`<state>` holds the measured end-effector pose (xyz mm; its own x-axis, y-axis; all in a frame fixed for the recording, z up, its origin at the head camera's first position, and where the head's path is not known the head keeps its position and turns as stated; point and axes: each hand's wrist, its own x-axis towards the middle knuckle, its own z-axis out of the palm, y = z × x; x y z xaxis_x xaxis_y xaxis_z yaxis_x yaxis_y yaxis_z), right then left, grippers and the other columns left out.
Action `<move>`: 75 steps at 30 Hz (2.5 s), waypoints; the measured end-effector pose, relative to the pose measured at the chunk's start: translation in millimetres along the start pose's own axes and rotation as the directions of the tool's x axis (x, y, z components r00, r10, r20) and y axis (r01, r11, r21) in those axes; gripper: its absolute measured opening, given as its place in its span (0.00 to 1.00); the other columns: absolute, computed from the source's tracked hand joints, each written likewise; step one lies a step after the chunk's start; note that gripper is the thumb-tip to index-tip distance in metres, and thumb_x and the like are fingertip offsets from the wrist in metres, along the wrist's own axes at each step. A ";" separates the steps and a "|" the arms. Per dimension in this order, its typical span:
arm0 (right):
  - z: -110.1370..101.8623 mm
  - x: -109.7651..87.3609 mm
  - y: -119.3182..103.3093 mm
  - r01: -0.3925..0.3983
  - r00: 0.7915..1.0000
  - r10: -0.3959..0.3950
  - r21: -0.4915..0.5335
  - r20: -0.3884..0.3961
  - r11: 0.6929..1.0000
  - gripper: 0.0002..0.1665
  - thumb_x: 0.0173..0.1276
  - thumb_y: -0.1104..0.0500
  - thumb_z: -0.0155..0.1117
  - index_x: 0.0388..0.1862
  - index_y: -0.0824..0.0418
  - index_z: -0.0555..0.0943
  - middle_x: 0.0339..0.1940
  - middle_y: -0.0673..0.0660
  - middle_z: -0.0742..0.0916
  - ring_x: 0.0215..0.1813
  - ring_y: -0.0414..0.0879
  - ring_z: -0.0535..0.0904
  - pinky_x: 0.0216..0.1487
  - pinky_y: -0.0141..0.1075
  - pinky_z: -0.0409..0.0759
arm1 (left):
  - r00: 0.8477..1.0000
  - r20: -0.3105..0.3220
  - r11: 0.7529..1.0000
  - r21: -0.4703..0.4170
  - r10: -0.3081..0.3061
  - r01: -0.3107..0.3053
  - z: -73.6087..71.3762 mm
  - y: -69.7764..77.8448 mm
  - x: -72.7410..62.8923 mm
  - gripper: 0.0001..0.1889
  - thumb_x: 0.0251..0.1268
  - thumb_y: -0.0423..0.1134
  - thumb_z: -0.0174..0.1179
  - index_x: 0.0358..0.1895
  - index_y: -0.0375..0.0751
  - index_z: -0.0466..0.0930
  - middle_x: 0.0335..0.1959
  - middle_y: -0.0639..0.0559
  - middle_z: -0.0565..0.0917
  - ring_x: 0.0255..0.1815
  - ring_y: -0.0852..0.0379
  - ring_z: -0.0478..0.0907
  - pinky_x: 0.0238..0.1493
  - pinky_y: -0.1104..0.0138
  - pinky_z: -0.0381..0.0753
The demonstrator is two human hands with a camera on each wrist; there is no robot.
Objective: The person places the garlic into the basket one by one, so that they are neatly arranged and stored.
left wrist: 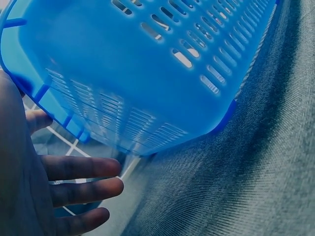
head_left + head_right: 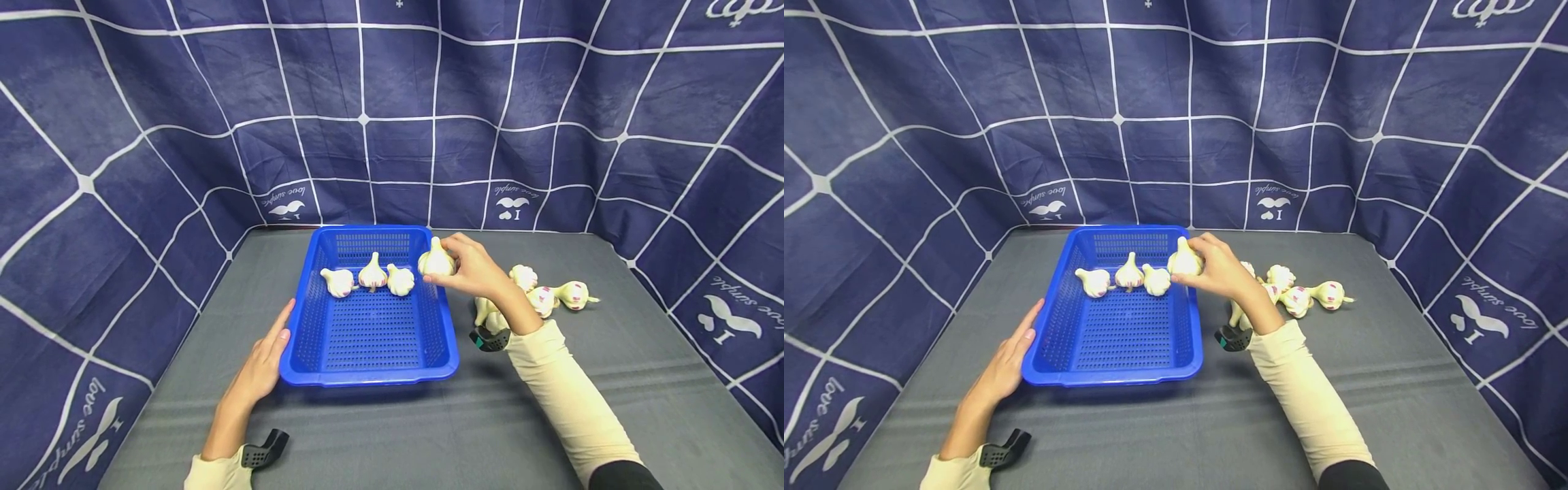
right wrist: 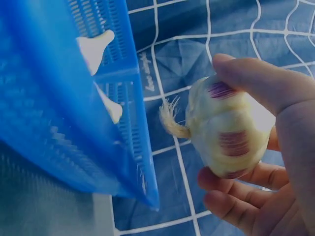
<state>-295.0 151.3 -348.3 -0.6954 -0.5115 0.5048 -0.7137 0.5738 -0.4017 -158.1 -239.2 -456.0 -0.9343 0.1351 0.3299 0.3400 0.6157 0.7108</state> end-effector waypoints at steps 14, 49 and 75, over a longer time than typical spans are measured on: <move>17.0 23.7 -25.1 -0.017 0.988 0.014 0.020 0.153 1.000 0.29 0.51 0.47 0.80 0.44 0.62 0.80 0.37 0.55 0.78 0.36 0.49 0.79 0.35 0.37 0.76 | 0.999 -0.001 0.999 0.000 0.038 -0.038 1.7 0.0 -1.0 0.26 0.82 0.39 0.35 0.80 0.48 0.51 0.74 0.37 0.63 0.68 0.35 0.67 0.66 0.77 0.55; 87.4 78.6 -59.3 0.033 0.935 -0.062 0.089 0.349 0.995 0.35 0.48 0.50 0.82 0.53 0.64 0.82 0.42 0.55 0.85 0.42 0.45 0.79 0.40 0.32 0.77 | 0.999 -0.002 0.999 -0.015 0.032 -0.032 0.4 -1.9 0.1 0.27 0.81 0.39 0.37 0.79 0.45 0.52 0.71 0.32 0.66 0.65 0.31 0.70 0.62 0.38 0.65; 144.3 72.4 -63.5 0.085 0.864 -0.065 -0.017 0.500 0.996 0.27 0.51 0.54 0.81 0.48 0.62 0.81 0.42 0.55 0.85 0.40 0.44 0.79 0.44 0.34 0.76 | 1.000 0.007 1.000 -0.005 0.017 -0.017 -1.0 -3.3 1.0 0.27 0.82 0.41 0.38 0.79 0.48 0.52 0.71 0.33 0.67 0.64 0.33 0.72 0.61 0.40 0.66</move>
<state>-312.2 -14.4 -396.5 -0.5961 -0.7989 0.0800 -0.7686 0.5390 -0.3445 -160.0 -241.8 -457.4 -0.9293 0.1511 0.3370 0.3560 0.6094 0.7084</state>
